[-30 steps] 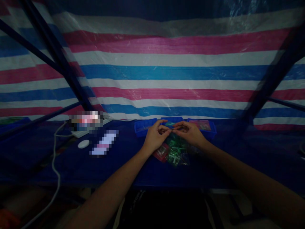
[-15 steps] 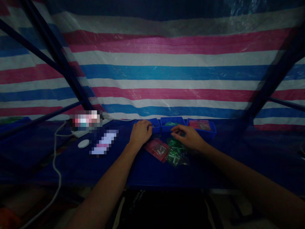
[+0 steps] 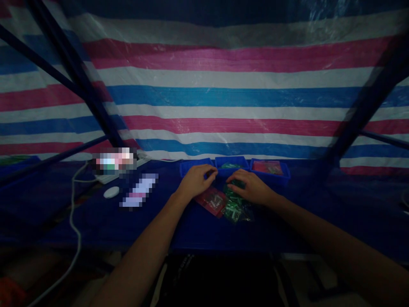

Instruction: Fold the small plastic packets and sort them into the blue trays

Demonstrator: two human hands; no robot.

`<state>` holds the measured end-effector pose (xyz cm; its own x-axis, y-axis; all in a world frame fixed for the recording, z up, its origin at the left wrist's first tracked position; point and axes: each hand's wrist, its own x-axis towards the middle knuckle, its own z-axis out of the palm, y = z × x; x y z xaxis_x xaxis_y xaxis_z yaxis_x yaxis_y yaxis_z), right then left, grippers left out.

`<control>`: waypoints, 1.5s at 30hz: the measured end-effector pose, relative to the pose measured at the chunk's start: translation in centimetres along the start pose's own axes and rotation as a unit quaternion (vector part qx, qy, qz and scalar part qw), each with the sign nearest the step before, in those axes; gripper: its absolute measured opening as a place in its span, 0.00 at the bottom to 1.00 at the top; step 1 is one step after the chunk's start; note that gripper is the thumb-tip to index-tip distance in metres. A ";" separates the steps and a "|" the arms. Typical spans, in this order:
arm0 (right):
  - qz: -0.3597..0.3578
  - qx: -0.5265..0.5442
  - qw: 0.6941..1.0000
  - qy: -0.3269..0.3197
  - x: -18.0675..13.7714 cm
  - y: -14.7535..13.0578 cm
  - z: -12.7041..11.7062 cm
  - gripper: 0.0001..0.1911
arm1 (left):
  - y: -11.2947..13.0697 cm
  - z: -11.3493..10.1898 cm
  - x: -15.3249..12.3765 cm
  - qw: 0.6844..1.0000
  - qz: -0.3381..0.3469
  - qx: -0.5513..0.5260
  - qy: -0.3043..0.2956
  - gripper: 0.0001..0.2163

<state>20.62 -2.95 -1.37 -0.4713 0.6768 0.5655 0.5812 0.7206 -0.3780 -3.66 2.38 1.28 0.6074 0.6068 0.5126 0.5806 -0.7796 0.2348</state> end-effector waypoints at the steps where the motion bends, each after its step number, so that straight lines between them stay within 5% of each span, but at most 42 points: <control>1: 0.007 -0.005 1.000 0.011 0.0 0.2 -0.1 0.08 | 0.0 0.2 -0.1 0.999 0.016 -0.004 -0.032 0.11; 6: 0.042 -0.027 0.998 0.046 0.0 1.4 -0.4 0.09 | -0.2 1.2 -0.4 0.993 0.046 0.008 -0.107 0.11; 21: 0.066 -0.029 0.996 0.055 0.0 1.6 -0.4 0.10 | -1.3 1.8 -0.4 0.996 -0.025 -0.048 -0.071 0.19; 26: 0.067 -0.030 0.996 0.053 0.0 1.5 -0.5 0.10 | -1.0 1.4 -0.2 0.990 -0.063 -0.123 0.002 0.15; 32: 0.076 -0.013 0.995 0.061 0.1 1.3 -0.5 0.10 | 0.2 1.0 0.3 0.940 -0.131 -0.295 0.110 0.12; 38: 0.128 0.117 0.983 0.058 0.3 0.7 -0.3 0.13 | 1.1 1.4 0.6 0.878 -0.156 -0.444 0.082 0.17; 45: 0.169 0.316 0.931 0.064 0.4 0.8 0.4 0.18 | 1.6 2.5 0.7 0.840 -0.155 -0.517 0.062 0.18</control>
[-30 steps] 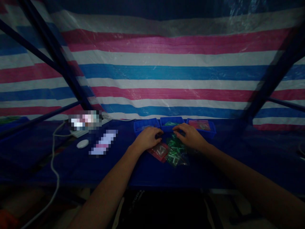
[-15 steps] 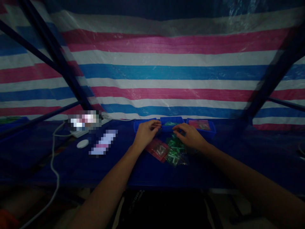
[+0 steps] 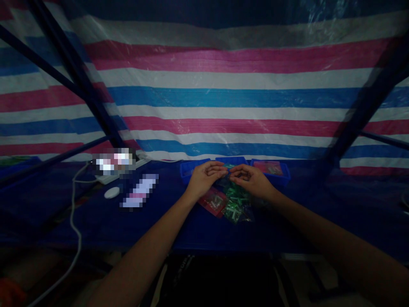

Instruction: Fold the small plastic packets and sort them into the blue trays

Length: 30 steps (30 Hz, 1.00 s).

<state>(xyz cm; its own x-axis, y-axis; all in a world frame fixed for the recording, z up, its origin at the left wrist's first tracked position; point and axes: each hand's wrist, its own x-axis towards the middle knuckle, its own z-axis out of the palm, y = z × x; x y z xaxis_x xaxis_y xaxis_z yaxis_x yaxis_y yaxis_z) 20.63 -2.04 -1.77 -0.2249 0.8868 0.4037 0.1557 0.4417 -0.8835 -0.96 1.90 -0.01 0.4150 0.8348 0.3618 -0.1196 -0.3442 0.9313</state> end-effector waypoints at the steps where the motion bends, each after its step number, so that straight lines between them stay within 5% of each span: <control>1: 0.005 0.006 1.000 0.005 0.1 0.2 0.0 0.18 | 0.0 0.1 0.0 1.000 -0.001 0.000 0.001 0.19; 18: -0.008 -0.035 0.998 0.061 0.3 0.9 -0.2 0.18 | 0.1 0.4 -0.3 0.998 -0.010 0.064 -0.014 0.17; 22: -0.037 -0.143 0.987 0.066 0.3 0.3 -0.9 0.16 | -0.2 -0.3 0.0 0.993 0.023 0.107 0.036 0.16; 26: -0.119 -0.327 0.937 -0.004 -0.1 -0.2 -1.7 0.13 | -0.4 -1.2 0.5 0.986 0.051 0.088 0.130 0.15; 30: -0.144 -0.389 0.904 -0.106 -0.5 0.3 -1.6 0.14 | -0.4 -1.9 0.8 0.983 0.048 0.051 0.172 0.15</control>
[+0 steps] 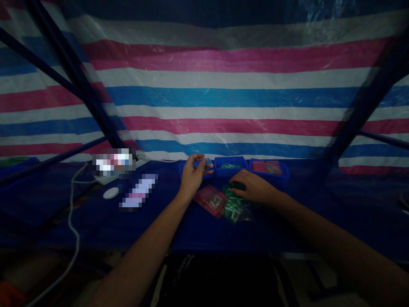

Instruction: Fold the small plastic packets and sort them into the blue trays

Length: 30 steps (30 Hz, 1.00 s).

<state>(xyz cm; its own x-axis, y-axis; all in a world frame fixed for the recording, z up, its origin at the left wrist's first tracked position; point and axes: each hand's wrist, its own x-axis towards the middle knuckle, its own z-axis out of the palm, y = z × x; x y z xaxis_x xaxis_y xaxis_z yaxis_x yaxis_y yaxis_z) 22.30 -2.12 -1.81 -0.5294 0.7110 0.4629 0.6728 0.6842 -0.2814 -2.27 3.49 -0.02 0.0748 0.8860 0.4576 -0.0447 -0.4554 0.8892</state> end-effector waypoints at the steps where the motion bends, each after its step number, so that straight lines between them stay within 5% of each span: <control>1: 0.000 -0.007 1.000 -0.010 0.0 0.0 0.1 0.15 | 0.0 -0.1 0.1 1.000 -0.001 0.000 0.001 0.16; 6: 0.025 -0.045 0.999 -0.016 0.1 -0.2 0.1 0.12 | -0.3 0.0 0.0 1.000 0.014 0.004 -0.012 0.17; 11: 0.033 -0.064 0.997 -0.014 0.1 -0.2 -0.2 0.13 | 0.5 0.4 -0.9 0.986 0.052 0.123 -0.099 0.14; 19: 0.014 -0.064 0.997 -0.030 0.0 -0.1 -0.4 0.16 | 0.7 1.1 -2.2 0.854 0.177 0.403 -0.278 0.10; 30: 0.010 -0.064 0.998 0.007 0.5 -0.8 0.0 0.10 | 0.8 1.1 -2.5 0.842 0.168 0.427 -0.283 0.11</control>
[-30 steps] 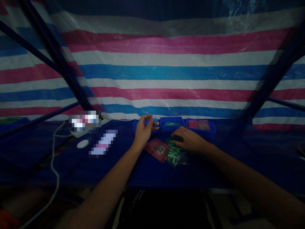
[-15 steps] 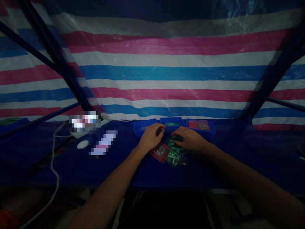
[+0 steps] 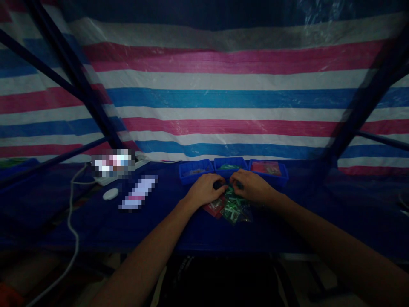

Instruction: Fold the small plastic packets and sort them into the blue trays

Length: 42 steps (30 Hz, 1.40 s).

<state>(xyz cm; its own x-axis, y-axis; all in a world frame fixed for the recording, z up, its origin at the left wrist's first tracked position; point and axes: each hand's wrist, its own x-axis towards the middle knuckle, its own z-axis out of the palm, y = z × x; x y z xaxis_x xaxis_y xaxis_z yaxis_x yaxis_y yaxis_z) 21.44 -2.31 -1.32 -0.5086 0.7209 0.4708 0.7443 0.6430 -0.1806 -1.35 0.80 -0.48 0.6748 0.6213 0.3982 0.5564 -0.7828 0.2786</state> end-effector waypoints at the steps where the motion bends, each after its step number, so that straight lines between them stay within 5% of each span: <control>1: 0.007 0.013 1.000 0.021 0.0 0.1 0.0 0.10 | 0.1 0.0 0.0 1.000 0.003 -0.004 0.012 0.12; 6: 0.064 0.169 0.975 0.132 0.2 0.3 -0.2 0.09 | 0.7 0.0 0.3 0.995 0.031 -0.058 0.079 0.21; 10: 0.105 0.378 0.904 0.168 0.5 0.2 -0.2 0.10 | 1.3 0.0 0.5 0.987 0.012 -0.131 0.093 0.14; 14: 0.143 0.469 0.857 0.160 0.7 0.4 -0.2 0.12 | 1.1 0.2 0.6 0.975 -0.065 -0.191 0.096 0.14; 22: 0.178 0.512 0.837 0.074 0.5 0.8 0.6 0.20 | 0.1 1.0 0.9 0.939 -0.116 -0.305 0.108 0.17; 27: 0.188 0.488 0.847 0.091 0.5 0.8 0.9 0.18 | 0.6 0.5 0.7 0.947 -0.105 -0.292 0.083 0.17; 32: 0.182 0.365 0.889 0.208 0.4 0.9 0.5 0.13 | 1.3 0.5 0.4 0.947 -0.120 -0.279 0.106 0.22; 37: 0.043 0.265 0.954 0.137 0.3 0.1 -0.5 0.07 | 0.6 1.1 0.9 0.914 -0.126 -0.373 0.097 0.18; 42: 0.088 0.319 0.927 0.174 0.5 0.3 0.2 0.09 | -0.6 1.4 1.1 0.904 -0.141 -0.386 0.118 0.12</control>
<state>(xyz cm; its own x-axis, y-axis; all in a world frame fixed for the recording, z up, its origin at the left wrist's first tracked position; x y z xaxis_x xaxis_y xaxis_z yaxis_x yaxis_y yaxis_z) 21.35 -1.68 -1.37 -0.1502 0.7727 0.6167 0.3381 0.6263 -0.7024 -0.28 1.95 -1.45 0.3856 0.8468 0.3664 0.1235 -0.4409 0.8890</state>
